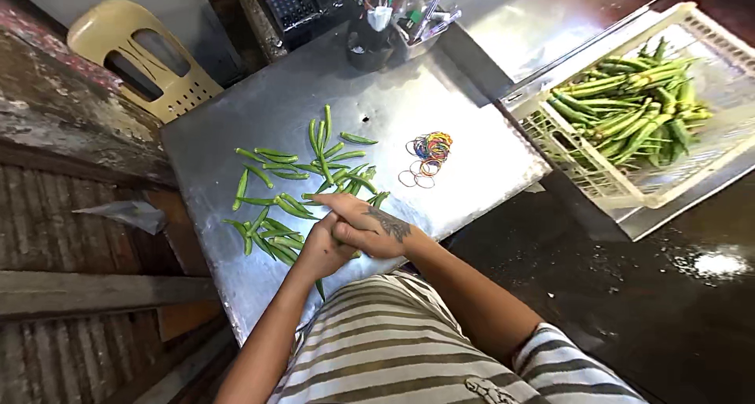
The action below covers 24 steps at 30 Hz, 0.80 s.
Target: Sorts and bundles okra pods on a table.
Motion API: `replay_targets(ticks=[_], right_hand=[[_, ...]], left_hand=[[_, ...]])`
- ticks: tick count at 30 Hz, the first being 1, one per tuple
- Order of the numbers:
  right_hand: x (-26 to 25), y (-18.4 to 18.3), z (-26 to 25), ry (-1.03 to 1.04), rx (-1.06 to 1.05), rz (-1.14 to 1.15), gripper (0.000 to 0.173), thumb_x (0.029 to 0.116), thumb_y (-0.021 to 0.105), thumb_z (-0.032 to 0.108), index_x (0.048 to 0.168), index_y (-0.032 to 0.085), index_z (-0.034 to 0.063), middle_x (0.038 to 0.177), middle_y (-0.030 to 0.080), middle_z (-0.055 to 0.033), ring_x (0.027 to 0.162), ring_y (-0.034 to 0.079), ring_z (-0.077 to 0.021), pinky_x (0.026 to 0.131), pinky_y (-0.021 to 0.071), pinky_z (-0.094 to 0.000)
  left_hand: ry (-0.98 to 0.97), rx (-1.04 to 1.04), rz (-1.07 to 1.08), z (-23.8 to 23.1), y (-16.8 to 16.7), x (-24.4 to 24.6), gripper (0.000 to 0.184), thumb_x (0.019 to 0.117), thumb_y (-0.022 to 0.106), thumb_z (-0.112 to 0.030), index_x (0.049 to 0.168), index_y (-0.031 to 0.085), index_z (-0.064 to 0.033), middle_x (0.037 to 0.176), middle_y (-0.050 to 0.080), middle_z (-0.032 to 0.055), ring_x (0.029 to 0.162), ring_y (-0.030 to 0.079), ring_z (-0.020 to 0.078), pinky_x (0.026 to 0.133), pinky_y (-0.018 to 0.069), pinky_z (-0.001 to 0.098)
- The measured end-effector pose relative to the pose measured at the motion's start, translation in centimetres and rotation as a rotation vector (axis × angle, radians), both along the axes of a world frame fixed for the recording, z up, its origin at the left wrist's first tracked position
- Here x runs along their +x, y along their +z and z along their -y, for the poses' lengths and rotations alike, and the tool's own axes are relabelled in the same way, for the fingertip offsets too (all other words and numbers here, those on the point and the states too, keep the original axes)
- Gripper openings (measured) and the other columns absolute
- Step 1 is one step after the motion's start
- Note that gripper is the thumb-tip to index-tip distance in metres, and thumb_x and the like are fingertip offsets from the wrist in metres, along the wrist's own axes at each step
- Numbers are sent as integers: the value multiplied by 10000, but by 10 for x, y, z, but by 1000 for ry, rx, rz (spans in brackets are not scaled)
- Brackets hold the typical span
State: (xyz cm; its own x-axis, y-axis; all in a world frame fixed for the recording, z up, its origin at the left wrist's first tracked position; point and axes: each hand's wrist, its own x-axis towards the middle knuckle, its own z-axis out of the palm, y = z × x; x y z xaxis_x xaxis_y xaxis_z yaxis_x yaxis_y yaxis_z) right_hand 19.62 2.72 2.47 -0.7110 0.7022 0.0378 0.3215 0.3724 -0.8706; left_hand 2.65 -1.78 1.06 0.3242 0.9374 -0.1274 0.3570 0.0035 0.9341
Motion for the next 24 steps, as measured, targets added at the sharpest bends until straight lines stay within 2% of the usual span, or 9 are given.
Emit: replay_targets(ticks=[2, 4, 7, 10, 13, 15, 17, 21, 24], right_hand=[[4, -7, 4, -194, -14, -96, 571, 1075, 381, 492, 1471, 526, 107, 1378, 601, -90, 1303, 546, -210, 1114, 445, -467], [7, -15, 10, -386, 20, -94, 388, 1036, 543, 352, 1329, 614, 108, 1165, 609, -73, 1014, 614, -165, 868, 554, -372], [21, -25, 13, -403, 74, -79, 312, 1008, 635, 343, 1195, 689, 99, 1037, 619, -68, 823, 592, -126, 706, 539, -299], [51, -32, 13, -634, 211, 185, 178, 992, 630, 226, 1083, 730, 110, 1011, 681, -73, 885, 675, -197, 760, 595, -391], [98, -63, 0, -963, 221, 554, 218, 969, 633, 209, 1114, 726, 75, 1078, 688, -172, 1037, 670, -357, 869, 563, -536], [122, -95, -2, -981, 150, 692, 292, 990, 569, 238, 1194, 723, 98, 1185, 672, -205, 1139, 635, -394, 938, 537, -559], [138, -121, -2, -1009, 295, 694, 279, 991, 529, 193, 1130, 765, 137, 1129, 709, -173, 1079, 674, -360, 905, 569, -513], [146, -106, -12, -937, 240, 820, 245, 917, 569, 141, 1084, 740, 86, 1237, 664, -156, 1176, 617, -353, 936, 523, -534], [148, -99, -19, -867, 144, 793, 267, 968, 533, 193, 1137, 717, 99, 1325, 625, -131, 1245, 577, -327, 983, 499, -517]], left_hand=[[49, -61, -90, 0, 0, -3, 499, 832, 809, -275, 1234, 599, -67, 989, 703, 13, 884, 678, 65, 829, 585, 288], [77, -95, -166, 2, 0, -4, 654, 826, 825, -348, 1357, 526, -110, 936, 698, 4, 804, 671, 75, 771, 582, 285], [48, -93, -246, -4, 2, -2, 883, 818, 833, -332, 1530, 365, -99, 904, 720, 18, 770, 692, 85, 762, 599, 293], [28, -87, -257, -6, -2, -1, 900, 824, 823, -335, 1545, 351, -75, 874, 691, 10, 721, 654, 77, 714, 576, 269], [120, -29, -211, -7, -8, 0, 864, 773, 865, -330, 1485, 450, -70, 1042, 678, 13, 852, 664, 82, 775, 586, 265], [160, 18, -199, -6, -12, 1, 916, 728, 888, -315, 1487, 441, -62, 1136, 666, 13, 949, 655, 96, 821, 586, 294], [156, 85, -200, -8, -16, 4, 950, 706, 879, -323, 1498, 423, -63, 1166, 666, 21, 1001, 653, 117, 847, 589, 340], [154, 135, -197, -10, -14, 14, 982, 669, 854, -330, 1504, 415, -60, 1159, 667, 37, 1022, 645, 148, 863, 573, 383], [149, 108, -171, -10, -4, 16, 1000, 669, 886, -258, 1509, 396, -27, 1167, 662, 73, 1046, 642, 181, 888, 563, 401]])
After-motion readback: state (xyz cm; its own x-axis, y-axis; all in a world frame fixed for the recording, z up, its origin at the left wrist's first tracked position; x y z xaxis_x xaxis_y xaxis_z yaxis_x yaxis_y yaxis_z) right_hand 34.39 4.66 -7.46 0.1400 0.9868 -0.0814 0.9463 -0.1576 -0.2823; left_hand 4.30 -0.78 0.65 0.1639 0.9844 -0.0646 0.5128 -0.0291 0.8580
